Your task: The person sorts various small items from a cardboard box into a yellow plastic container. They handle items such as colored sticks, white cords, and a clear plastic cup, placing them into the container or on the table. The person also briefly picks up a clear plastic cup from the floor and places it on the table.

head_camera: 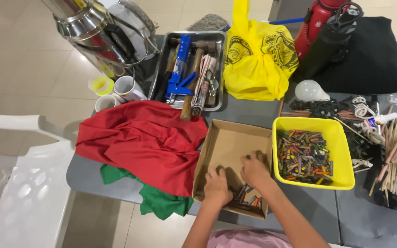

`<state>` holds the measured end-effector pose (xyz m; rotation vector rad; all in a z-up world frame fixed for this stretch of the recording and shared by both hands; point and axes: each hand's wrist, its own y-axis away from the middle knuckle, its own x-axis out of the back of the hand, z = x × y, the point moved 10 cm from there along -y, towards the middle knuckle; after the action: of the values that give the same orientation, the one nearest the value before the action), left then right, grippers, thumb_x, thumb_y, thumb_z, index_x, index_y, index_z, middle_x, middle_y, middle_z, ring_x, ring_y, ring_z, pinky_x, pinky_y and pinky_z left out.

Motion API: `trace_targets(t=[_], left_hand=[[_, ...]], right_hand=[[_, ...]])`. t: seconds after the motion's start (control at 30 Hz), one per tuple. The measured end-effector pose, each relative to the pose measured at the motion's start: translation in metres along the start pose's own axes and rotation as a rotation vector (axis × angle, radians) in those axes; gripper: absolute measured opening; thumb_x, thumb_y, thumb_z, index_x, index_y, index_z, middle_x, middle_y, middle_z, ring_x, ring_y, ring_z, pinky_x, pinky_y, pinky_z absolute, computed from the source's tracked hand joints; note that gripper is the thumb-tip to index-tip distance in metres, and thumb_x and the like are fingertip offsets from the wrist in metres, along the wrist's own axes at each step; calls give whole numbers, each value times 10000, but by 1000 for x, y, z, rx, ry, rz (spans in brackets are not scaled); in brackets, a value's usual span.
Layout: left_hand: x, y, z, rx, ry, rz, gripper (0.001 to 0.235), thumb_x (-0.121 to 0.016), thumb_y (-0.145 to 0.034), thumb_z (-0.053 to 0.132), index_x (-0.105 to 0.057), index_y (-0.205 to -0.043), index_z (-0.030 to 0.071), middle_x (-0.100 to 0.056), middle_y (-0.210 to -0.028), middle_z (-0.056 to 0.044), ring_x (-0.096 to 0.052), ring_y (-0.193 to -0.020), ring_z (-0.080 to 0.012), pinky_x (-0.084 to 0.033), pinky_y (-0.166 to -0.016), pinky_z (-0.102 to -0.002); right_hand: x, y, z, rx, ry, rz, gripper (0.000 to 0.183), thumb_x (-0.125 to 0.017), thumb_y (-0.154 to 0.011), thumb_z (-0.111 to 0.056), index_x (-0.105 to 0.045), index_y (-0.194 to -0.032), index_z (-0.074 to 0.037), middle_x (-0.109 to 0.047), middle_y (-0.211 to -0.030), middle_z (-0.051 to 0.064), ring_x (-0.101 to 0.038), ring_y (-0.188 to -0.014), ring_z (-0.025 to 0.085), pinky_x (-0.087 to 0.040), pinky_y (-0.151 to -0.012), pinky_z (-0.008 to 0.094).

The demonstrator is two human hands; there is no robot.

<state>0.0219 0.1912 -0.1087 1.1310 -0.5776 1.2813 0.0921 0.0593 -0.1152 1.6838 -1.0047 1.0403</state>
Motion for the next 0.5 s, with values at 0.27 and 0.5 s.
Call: trace_targets(t=[0.27,0.5], left_hand=[[-39,9,-19,61,-7,-131,913,-875,-645,53,-367,-1403,32,-297,-1449,-262,-402,-1305,-496,-519,-988,-463],[-79,-14,-36,49,153,71,558,-714,-782,28,-480,-1286,-24,-437,-1338,-311,-512,-1189,-541,-507,-951,-570]], right_hand=[[-64,11,-2,106,-251,-116,244,-613,-884,-213,-645,-1027,-18,-629,-1134,266,-608,-1120,438,-494,-992,484],[-60,18,-20,56,-535,-92,257,-578,-926,-223,-662,-1043,-10,-688,-1081,257,-629,-1097,436,-495,-960,483]])
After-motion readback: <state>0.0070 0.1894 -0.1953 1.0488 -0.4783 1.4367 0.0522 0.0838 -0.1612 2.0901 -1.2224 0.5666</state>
